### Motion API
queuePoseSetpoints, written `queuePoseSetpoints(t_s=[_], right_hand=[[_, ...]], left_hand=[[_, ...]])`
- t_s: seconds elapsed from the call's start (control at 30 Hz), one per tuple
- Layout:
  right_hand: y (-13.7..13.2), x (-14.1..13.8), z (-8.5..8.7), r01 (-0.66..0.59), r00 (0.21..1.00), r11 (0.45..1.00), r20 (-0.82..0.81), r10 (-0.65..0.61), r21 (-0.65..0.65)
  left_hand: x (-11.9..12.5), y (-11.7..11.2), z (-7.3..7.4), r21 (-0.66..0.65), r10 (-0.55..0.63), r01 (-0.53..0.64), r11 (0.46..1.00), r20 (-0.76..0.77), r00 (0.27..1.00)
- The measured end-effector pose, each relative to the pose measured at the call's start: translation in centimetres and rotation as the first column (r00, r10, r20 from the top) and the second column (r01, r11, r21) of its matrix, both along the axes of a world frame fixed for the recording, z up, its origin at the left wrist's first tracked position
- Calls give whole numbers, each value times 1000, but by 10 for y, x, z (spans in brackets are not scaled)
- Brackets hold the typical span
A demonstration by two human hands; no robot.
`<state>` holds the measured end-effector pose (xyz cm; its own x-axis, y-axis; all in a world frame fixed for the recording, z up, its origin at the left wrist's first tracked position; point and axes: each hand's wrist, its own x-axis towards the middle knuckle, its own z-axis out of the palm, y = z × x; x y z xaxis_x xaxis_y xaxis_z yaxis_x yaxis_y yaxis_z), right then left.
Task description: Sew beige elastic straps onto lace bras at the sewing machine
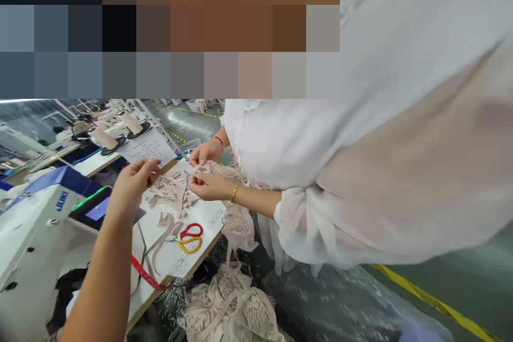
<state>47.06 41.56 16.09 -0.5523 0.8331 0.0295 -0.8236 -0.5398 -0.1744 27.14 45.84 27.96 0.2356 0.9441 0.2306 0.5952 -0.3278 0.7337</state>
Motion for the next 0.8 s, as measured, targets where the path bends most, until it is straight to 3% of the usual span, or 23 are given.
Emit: queuePoseSetpoints(t_s=[0.1, 0.2, 0.47, 0.8], right_hand=[[-4, 2, 6, -19, 998, 991, -61, 11, -132], [-7, 2, 12, -33, 995, 977, -103, 12, -212], [-4, 6, 18, -16, 992, 950, -122, -24, -312], [-9, 17, 25, -82, 993, 938, -111, 47, -337]], left_hand=[[27, -23, -32, -97, -156, 160, 982, 55, 986], [41, -29, -44, -176, -223, 235, 956, 88, 971], [64, -13, -32, -264, -257, 252, 931, 19, 966], [82, 4, -18, -271, -251, 179, 946, -259, 933]])
